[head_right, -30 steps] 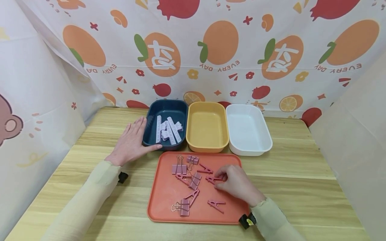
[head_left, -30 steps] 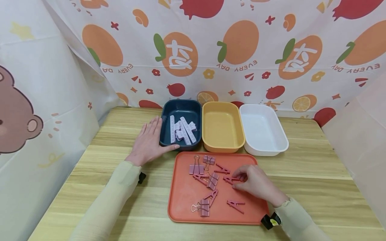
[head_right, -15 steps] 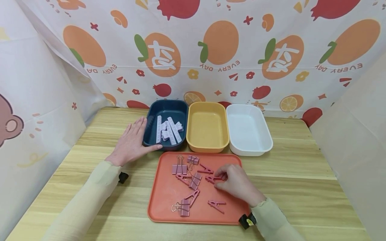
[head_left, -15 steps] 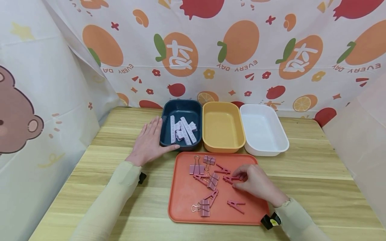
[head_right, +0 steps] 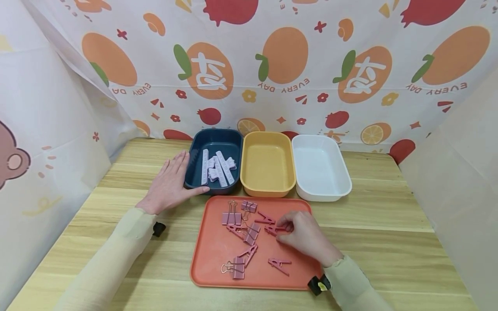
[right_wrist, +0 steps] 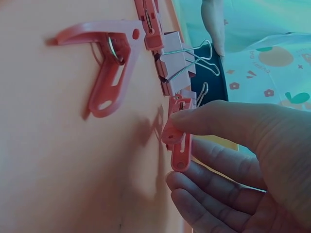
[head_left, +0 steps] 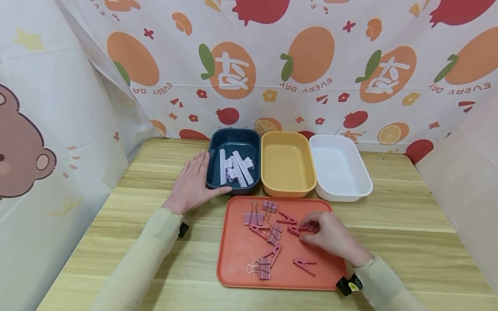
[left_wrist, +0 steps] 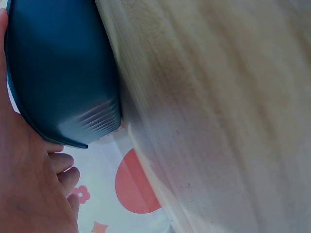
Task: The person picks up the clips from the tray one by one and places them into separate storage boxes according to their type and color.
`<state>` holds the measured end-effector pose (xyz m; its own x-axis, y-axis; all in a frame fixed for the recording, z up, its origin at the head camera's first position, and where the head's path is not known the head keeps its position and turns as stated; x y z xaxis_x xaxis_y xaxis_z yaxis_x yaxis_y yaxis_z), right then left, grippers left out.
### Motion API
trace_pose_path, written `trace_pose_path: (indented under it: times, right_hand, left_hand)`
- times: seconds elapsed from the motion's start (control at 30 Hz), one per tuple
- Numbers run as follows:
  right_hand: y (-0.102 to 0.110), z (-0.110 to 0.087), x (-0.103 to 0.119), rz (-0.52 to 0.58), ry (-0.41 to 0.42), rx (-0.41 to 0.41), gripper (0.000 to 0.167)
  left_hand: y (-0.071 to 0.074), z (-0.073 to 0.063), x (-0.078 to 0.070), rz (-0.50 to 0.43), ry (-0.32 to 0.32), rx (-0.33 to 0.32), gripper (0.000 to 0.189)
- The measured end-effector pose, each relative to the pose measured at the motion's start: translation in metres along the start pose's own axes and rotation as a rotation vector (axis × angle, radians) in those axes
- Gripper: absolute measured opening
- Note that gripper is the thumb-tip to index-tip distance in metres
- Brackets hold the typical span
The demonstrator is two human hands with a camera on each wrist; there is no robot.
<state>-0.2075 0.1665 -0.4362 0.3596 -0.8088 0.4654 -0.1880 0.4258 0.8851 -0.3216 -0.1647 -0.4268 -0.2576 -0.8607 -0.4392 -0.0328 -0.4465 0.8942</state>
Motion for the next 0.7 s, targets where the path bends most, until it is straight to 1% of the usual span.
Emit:
trace_pose_path:
  times: [0.33, 0.7]
  right_hand:
    - [0.007, 0.001, 0.003, 0.007, 0.015, -0.041, 0.019]
    - [0.014, 0.003, 0.003, 0.008, 0.01, -0.074, 0.02]
  left_hand:
    - [0.001, 0.0, 0.0, 0.002, -0.009, -0.007, 0.133]
    - [0.0, 0.0, 0.001, -0.002, -0.009, -0.002, 0.133]
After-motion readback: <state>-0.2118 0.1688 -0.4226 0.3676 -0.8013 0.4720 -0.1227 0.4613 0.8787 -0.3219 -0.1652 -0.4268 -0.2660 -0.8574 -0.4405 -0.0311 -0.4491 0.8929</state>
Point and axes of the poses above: each hand's wrist, its own z-axis towards the middle knuckle, its own y-axis out of the back of the hand, x = y × z, the point moved 10 cm from there along z, towards the middle knuckle, and after that the axes turned 13 degrees about -z, right-handed, at the moved point
